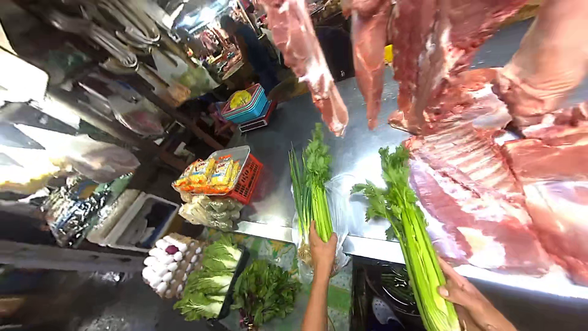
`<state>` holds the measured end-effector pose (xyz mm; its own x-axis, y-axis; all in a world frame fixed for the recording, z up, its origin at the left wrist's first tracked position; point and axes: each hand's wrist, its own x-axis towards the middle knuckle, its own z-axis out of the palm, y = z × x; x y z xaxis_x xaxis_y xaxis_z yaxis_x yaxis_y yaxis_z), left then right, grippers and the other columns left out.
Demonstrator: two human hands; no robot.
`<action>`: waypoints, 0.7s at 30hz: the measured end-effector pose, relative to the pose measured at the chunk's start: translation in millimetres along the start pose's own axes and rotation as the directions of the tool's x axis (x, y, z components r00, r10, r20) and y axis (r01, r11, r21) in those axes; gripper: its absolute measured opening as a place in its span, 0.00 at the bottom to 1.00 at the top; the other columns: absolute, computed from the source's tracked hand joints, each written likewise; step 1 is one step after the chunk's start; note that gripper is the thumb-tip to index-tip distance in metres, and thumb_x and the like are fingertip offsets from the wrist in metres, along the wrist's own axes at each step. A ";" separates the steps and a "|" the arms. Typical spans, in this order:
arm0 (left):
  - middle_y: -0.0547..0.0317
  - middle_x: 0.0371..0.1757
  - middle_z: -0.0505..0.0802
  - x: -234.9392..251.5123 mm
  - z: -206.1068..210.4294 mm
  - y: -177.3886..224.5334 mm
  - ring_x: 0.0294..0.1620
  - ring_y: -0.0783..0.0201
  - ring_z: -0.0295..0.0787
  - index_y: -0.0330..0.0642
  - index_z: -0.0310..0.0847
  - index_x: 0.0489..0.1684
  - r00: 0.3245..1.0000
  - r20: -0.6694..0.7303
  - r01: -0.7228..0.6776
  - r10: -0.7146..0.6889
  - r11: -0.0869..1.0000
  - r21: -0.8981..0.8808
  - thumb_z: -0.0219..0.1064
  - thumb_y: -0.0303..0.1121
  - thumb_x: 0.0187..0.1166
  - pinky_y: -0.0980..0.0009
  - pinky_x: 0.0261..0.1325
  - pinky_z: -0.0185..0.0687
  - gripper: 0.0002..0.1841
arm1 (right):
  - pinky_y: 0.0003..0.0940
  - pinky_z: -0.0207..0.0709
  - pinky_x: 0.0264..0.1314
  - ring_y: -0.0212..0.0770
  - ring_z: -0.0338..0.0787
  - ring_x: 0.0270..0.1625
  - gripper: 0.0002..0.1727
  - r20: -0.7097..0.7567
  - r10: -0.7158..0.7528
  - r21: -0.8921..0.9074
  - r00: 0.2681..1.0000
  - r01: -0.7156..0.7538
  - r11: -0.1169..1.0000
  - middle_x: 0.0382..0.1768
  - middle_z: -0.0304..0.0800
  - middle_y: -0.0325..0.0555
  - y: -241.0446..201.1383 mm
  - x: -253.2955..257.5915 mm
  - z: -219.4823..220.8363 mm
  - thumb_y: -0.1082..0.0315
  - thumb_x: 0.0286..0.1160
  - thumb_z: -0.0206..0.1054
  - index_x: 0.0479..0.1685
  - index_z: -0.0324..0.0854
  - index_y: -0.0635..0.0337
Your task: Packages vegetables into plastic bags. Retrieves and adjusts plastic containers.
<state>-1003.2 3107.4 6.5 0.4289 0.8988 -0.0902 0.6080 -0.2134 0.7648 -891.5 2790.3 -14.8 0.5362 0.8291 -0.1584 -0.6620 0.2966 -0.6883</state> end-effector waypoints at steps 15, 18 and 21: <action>0.26 0.86 0.68 -11.2 -25.8 3.0 0.84 0.43 0.71 0.30 0.39 0.94 0.877 -0.461 -0.341 0.136 0.851 -0.398 0.75 0.33 0.70 0.55 0.83 0.71 0.53 | 0.50 0.82 0.74 0.47 0.86 0.71 0.55 0.182 0.024 -0.134 0.983 0.001 0.991 0.75 0.81 0.47 -20.4 -19.6 -22.4 0.65 0.65 0.78 0.92 0.42 0.52; 0.32 0.87 0.68 9.2 -49.1 6.4 0.85 0.47 0.71 0.37 0.39 0.95 0.888 -0.450 -0.339 0.098 0.801 -0.494 0.77 0.34 0.69 0.55 0.83 0.72 0.54 | 0.50 0.84 0.72 0.49 0.88 0.69 0.57 0.206 0.052 -0.145 0.977 -0.022 0.989 0.74 0.82 0.48 -23.8 -14.9 -24.5 0.62 0.61 0.82 0.92 0.46 0.49; 0.43 0.89 0.69 23.3 -74.2 9.4 0.85 0.51 0.71 0.48 0.40 0.97 0.874 -0.467 -0.379 0.133 0.788 -0.485 0.77 0.38 0.72 0.52 0.81 0.74 0.53 | 0.53 0.83 0.73 0.52 0.87 0.71 0.56 0.256 0.062 -0.093 0.965 -0.039 0.995 0.75 0.82 0.49 -25.3 -8.9 -23.5 0.64 0.62 0.82 0.93 0.48 0.43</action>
<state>-1037.1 3154.8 58.9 0.1436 0.9363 0.3206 -0.0071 -0.3229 0.9464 -867.3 2764.3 -12.6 0.3418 0.9397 -0.0140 -0.6309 0.2183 -0.7445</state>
